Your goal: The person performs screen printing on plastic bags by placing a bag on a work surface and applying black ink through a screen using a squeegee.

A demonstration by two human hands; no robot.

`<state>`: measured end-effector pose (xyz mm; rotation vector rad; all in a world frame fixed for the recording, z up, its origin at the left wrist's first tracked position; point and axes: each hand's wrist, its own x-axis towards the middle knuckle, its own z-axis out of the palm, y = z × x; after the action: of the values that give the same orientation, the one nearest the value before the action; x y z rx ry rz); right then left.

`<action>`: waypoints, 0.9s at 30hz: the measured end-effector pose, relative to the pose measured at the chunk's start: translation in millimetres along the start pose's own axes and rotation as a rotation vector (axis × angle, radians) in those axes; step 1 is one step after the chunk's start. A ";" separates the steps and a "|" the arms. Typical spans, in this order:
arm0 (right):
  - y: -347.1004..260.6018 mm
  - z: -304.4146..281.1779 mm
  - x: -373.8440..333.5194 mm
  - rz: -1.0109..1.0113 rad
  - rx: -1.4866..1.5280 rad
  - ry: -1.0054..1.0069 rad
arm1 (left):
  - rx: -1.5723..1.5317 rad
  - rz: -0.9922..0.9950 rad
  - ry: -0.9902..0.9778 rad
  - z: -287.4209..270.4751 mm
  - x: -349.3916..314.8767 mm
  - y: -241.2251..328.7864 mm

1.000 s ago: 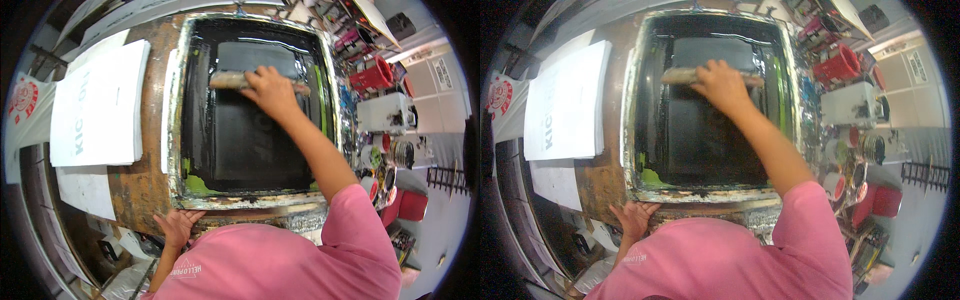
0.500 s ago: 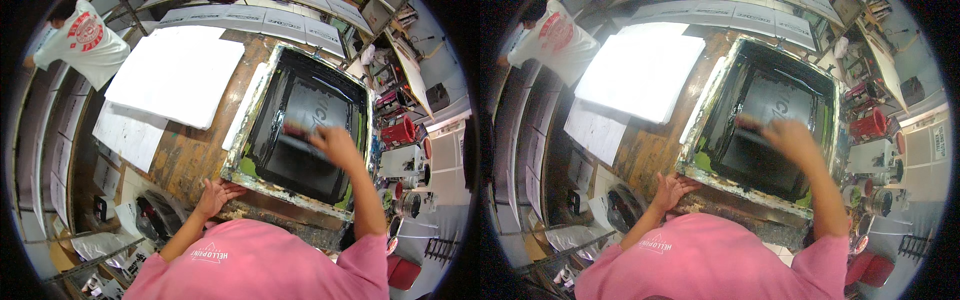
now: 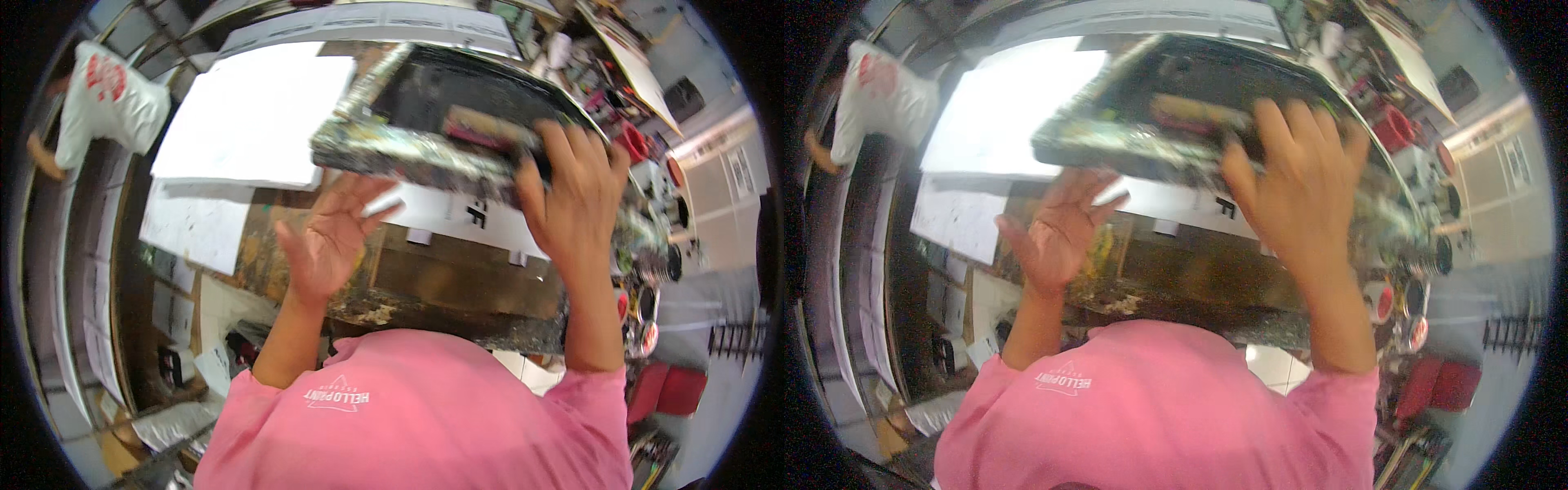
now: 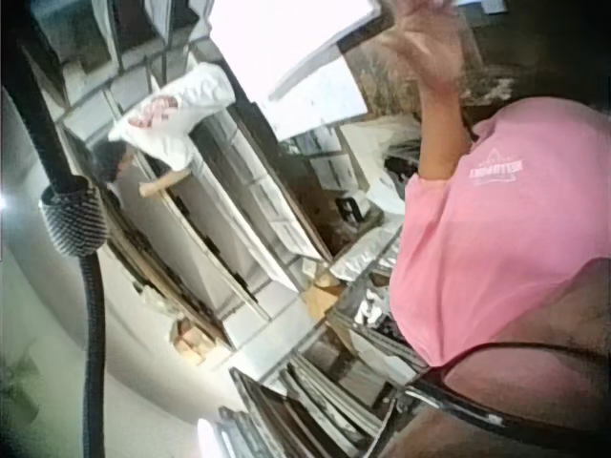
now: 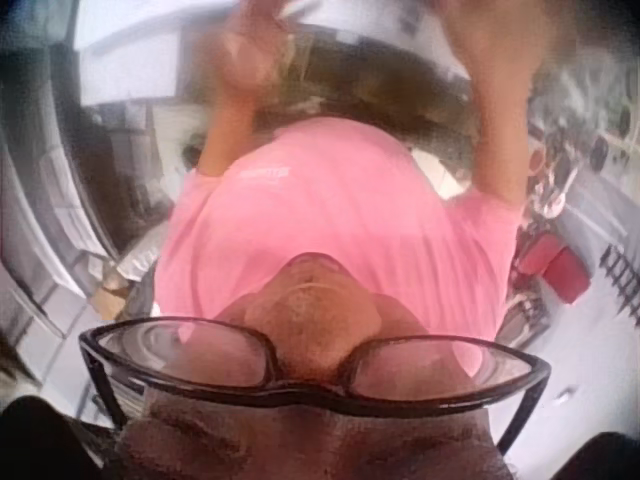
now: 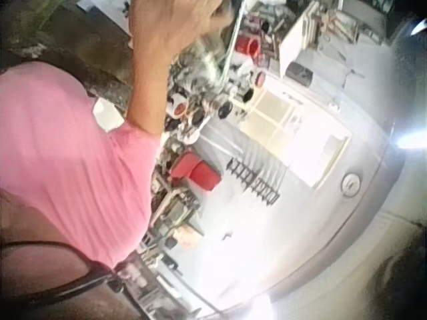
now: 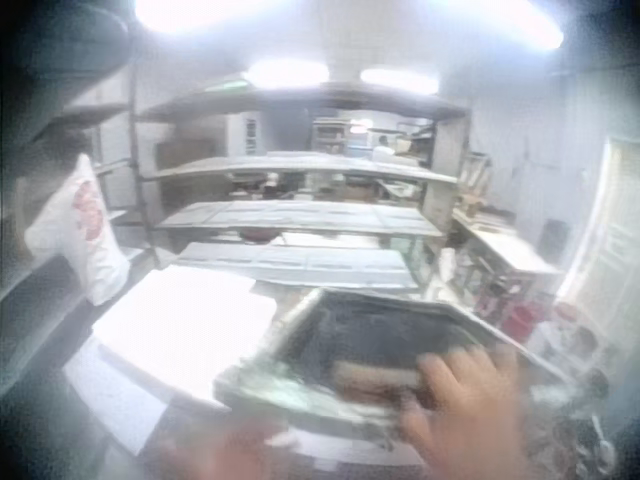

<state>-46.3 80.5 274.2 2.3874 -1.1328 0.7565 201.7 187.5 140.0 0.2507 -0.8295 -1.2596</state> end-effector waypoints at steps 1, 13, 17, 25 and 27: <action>4.5 -0.2 10.9 -0.017 0.033 0.072 | 0.572 0.008 0.060 -18.7 1.3 -12.7; 34.9 -16.9 89.3 0.000 0.006 0.103 | 2.182 -0.578 0.065 -33.2 -14.3 -83.4; 45.1 -23.3 106.6 0.020 0.076 0.036 | 1.995 -0.152 0.084 -8.9 29.4 -71.4; 49.9 -27.4 110.1 -0.001 0.058 0.063 | 1.373 0.049 0.524 8.0 93.6 -31.4; 45.4 -26.1 105.5 -0.020 0.050 0.078 | 1.341 0.016 0.659 -9.9 75.7 3.2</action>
<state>-34.6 6.3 364.8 2.3838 -1.0699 0.8728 215.8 117.2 166.3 1.6187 -0.9545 -0.3512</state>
